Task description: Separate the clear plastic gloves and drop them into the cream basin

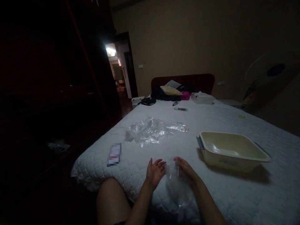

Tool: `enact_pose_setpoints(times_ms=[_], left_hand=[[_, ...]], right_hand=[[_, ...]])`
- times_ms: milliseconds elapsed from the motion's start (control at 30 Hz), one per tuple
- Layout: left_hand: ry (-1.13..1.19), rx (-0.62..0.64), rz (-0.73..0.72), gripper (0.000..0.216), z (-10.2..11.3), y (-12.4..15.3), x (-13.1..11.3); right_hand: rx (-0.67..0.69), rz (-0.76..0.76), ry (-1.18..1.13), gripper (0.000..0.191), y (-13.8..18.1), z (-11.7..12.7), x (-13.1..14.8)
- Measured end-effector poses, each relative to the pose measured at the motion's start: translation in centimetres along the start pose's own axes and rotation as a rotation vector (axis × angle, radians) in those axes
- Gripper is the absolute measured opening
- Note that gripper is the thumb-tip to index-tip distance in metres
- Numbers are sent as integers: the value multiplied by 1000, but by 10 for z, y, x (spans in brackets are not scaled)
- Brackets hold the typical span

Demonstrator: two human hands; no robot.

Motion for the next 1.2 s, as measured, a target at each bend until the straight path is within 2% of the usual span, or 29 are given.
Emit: enact_pose_setpoints(times_ms=[167,267,333,433,567,700,800,967,1067,1133,1200], left_hand=[[-56,-84,21,39,5,-1,2],[-41,-88,16,35,6,-2,2],[-31,-73,27,34,6,-2,4],[-30,-36,68,34,1,-1,7],[-48,6,108,40,-6,-1,8],[-130,-48,98,36,-1,-2,9],[-226,-31,37,30,0,-1,7],[-312,7,-17,37,4,0,7],[-301,-10,-22,35,10,-2,8],[-298,-13,-46,34,10,-3,7],[-306,-23,-84,31,8,-4,4]], right_hand=[[317,-8,61,40,27,-34,41],[398,32,188,40,20,-43,57],[329,71,370,36,3,-38,55],[112,104,747,30,-27,-21,39],[-64,194,861,30,-42,-7,25],[-274,332,985,29,-32,1,39],[-436,326,1036,26,-27,14,50],[-471,175,790,35,-32,48,47],[-545,175,736,42,-27,64,53],[-546,196,718,46,-23,65,57],[-454,199,720,45,-23,54,55]])
Point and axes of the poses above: each hand's wrist, its own y-axis away from the middle knuckle, its own z-axis out of the back of the hand, x = y × z, the point moved 8 cm from there along -y, towards the middle knuckle, and after that the axes turned 8 degrees about -z, right-handed, at the moved point
